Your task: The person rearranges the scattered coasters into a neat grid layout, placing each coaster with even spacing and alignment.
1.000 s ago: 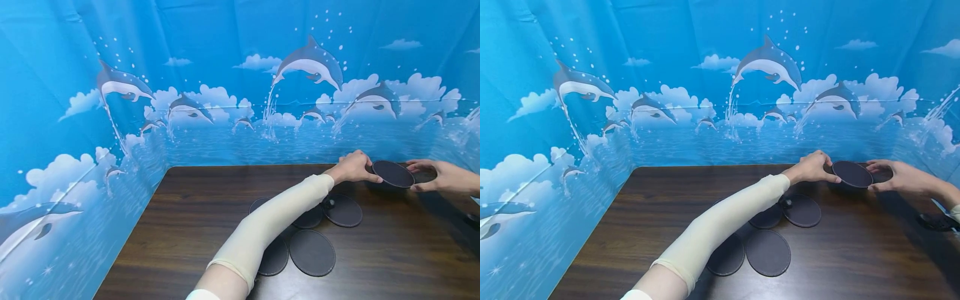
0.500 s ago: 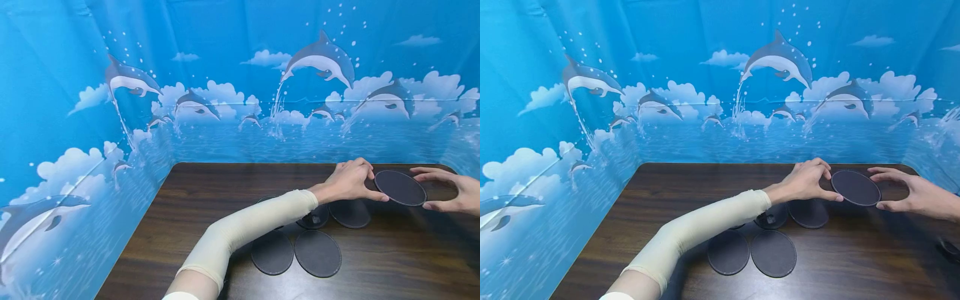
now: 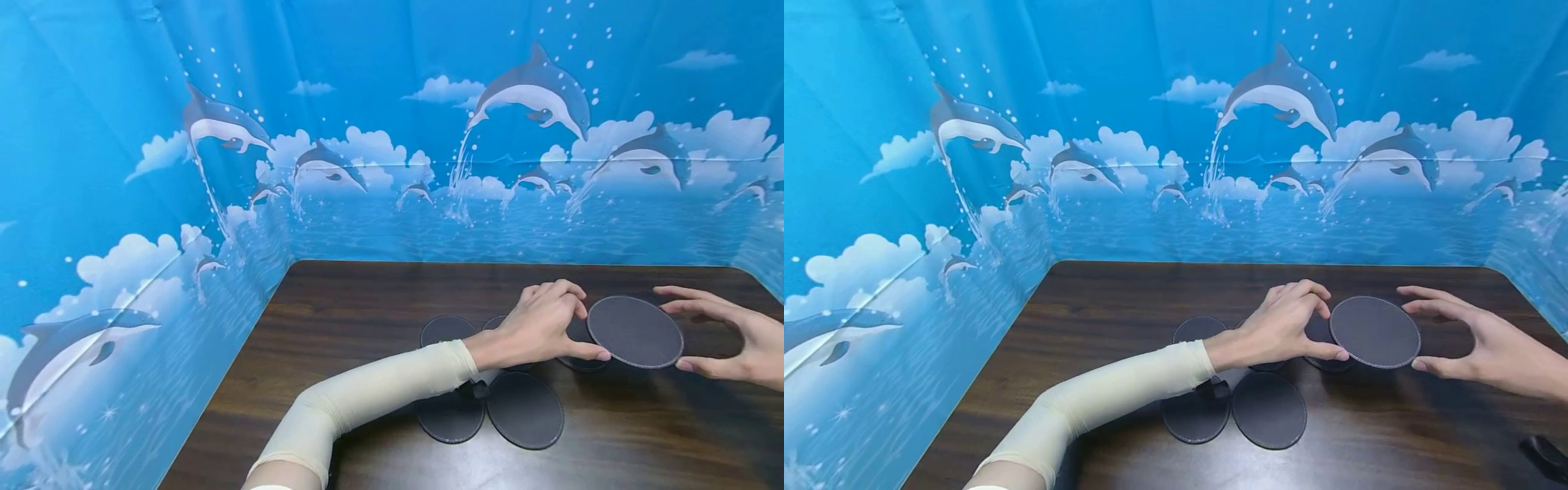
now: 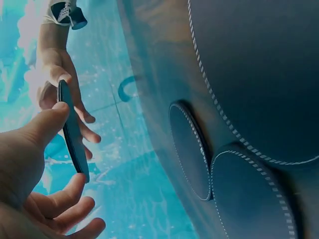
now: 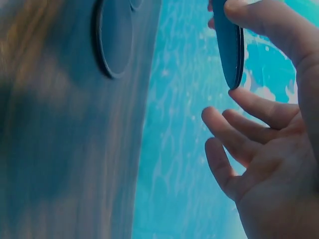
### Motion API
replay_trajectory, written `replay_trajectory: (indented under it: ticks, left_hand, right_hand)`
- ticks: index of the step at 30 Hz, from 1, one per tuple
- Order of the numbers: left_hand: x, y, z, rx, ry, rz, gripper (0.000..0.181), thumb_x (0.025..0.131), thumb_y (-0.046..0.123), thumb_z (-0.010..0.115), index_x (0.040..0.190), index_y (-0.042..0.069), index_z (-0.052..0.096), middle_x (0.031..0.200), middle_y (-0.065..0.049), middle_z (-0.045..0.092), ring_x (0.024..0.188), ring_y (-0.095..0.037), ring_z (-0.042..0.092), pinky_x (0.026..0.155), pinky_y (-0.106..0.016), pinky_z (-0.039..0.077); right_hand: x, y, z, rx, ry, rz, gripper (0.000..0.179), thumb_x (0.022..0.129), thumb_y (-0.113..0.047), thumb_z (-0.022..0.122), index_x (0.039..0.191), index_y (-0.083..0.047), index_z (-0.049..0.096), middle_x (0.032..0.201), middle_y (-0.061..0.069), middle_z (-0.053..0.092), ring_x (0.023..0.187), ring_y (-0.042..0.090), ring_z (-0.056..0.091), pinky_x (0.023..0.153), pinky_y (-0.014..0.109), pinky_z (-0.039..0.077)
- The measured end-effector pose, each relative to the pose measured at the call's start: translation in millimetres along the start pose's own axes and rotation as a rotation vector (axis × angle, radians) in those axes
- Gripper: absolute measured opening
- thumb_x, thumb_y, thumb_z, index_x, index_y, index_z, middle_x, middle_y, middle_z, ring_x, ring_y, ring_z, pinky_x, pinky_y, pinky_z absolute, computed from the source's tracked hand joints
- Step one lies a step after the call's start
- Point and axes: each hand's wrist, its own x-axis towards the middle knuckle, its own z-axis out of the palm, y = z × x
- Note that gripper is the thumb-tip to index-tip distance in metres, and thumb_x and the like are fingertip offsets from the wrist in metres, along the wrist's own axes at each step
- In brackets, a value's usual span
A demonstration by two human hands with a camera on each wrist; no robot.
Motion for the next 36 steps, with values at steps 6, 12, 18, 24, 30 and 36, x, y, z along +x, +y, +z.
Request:
replay_trajectory:
  ticks: [6,12,18,24,30,36]
  left_hand:
    - [-25.0,-0.1,5.1,0.047,0.006,0.005,0.057,0.079,0.077,0.069,0.109,0.028,0.070,0.138,0.017,0.046,0.126,-0.003,0.041,0.108,-0.033,0.030]
    - [-45.7,1.6,18.8,0.062,-0.030,-0.029,0.055,0.078,0.078,0.068,0.104,0.030,0.070,0.137,0.018,0.046,0.126,-0.004,0.042,0.107,-0.034,0.032]
    - [-56.5,5.1,29.0,0.082,-0.082,-0.047,0.051,0.077,0.078,0.069,0.095,0.031,0.071,0.134,0.019,0.048,0.126,-0.004,0.041,0.106,-0.034,0.031]
    - [-63.8,9.6,36.8,0.083,-0.135,-0.055,0.049,0.076,0.078,0.071,0.092,0.032,0.073,0.132,0.019,0.048,0.125,-0.005,0.041,0.102,-0.034,0.033]
    - [-68.7,14.9,45.6,0.131,-0.196,-0.040,0.046,0.078,0.078,0.068,0.072,0.033,0.068,0.133,0.018,0.046,0.123,-0.005,0.041,0.102,-0.035,0.033]
    - [-66.8,19.6,48.7,0.189,-0.234,-0.027,0.054,0.079,0.079,0.066,0.056,0.030,0.057,0.135,0.017,0.044,0.125,-0.006,0.040,0.101,-0.034,0.032]
  right_hand:
    - [-11.9,-17.7,15.3,-0.024,-0.040,0.048,0.095,0.061,-0.016,0.100,0.145,-0.013,0.054,0.147,-0.018,0.042,0.117,-0.011,0.041,0.084,0.009,0.031]
    - [-23.7,-25.8,32.3,0.017,-0.106,0.099,0.079,0.067,-0.020,0.098,0.136,-0.017,0.059,0.152,-0.022,0.033,0.127,-0.017,0.025,0.091,0.047,0.039]
    - [-34.8,-27.3,45.8,0.034,-0.170,0.151,0.077,0.072,-0.026,0.095,0.138,-0.015,0.058,0.149,-0.021,0.034,0.123,-0.016,0.027,0.079,0.065,0.046]
    - [-46.3,-25.0,58.5,0.034,-0.198,0.165,0.068,0.073,-0.029,0.094,0.132,-0.017,0.061,0.148,-0.013,0.037,0.127,0.016,0.043,0.076,0.069,0.046]
    - [-56.1,-19.0,67.8,0.010,-0.209,0.134,0.062,0.072,-0.029,0.095,0.126,-0.019,0.065,0.147,-0.018,0.036,0.127,-0.003,0.035,0.079,0.060,0.051]
    - [-63.2,-14.4,73.0,-0.047,-0.184,0.067,0.065,0.066,-0.034,0.097,0.122,-0.021,0.067,0.145,-0.018,0.038,0.124,-0.019,0.023,0.074,0.027,0.050]
